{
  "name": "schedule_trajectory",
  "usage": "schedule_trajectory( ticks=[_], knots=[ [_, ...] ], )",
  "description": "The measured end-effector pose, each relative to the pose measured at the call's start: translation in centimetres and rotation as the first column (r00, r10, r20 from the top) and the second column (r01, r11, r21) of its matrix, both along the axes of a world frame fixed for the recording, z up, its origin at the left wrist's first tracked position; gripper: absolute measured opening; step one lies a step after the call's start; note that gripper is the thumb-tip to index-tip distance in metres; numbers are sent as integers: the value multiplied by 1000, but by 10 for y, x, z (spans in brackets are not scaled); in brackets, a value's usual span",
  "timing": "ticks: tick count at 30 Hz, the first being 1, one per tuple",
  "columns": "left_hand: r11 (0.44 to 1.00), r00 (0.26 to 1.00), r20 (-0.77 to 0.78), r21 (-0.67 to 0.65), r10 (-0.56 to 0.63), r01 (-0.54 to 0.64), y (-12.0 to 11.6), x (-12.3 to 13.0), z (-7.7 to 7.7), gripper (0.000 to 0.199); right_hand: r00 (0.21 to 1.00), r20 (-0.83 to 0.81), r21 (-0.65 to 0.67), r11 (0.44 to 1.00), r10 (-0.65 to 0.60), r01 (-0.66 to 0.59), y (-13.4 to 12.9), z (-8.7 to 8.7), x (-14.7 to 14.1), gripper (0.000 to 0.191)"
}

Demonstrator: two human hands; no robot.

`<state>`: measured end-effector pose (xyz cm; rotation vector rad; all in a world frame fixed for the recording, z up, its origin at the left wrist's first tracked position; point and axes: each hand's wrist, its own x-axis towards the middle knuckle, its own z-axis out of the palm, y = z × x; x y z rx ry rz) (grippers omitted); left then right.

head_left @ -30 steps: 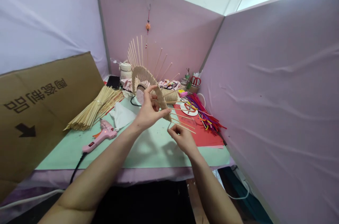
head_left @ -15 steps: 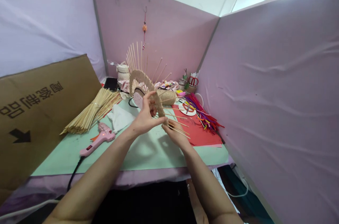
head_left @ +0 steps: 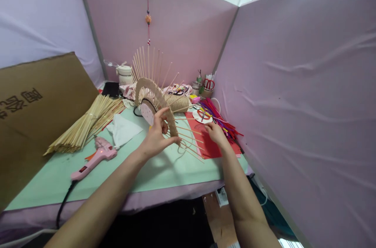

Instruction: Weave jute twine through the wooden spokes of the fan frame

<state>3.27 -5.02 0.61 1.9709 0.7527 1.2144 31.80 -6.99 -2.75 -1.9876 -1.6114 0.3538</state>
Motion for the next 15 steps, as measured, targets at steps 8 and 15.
schedule_trajectory(
  ticks=[8,15],
  knots=[
    [999,1000,-22,-32,-3,3,-3,-2,-11,94,956,265,-148,974,-128,172,40,-10,15,30],
    [1000,999,-42,-21,7,-8,-5,-5,-22,90,946,273,-125,968,-175,215,42,-14,20,40]
  ],
)
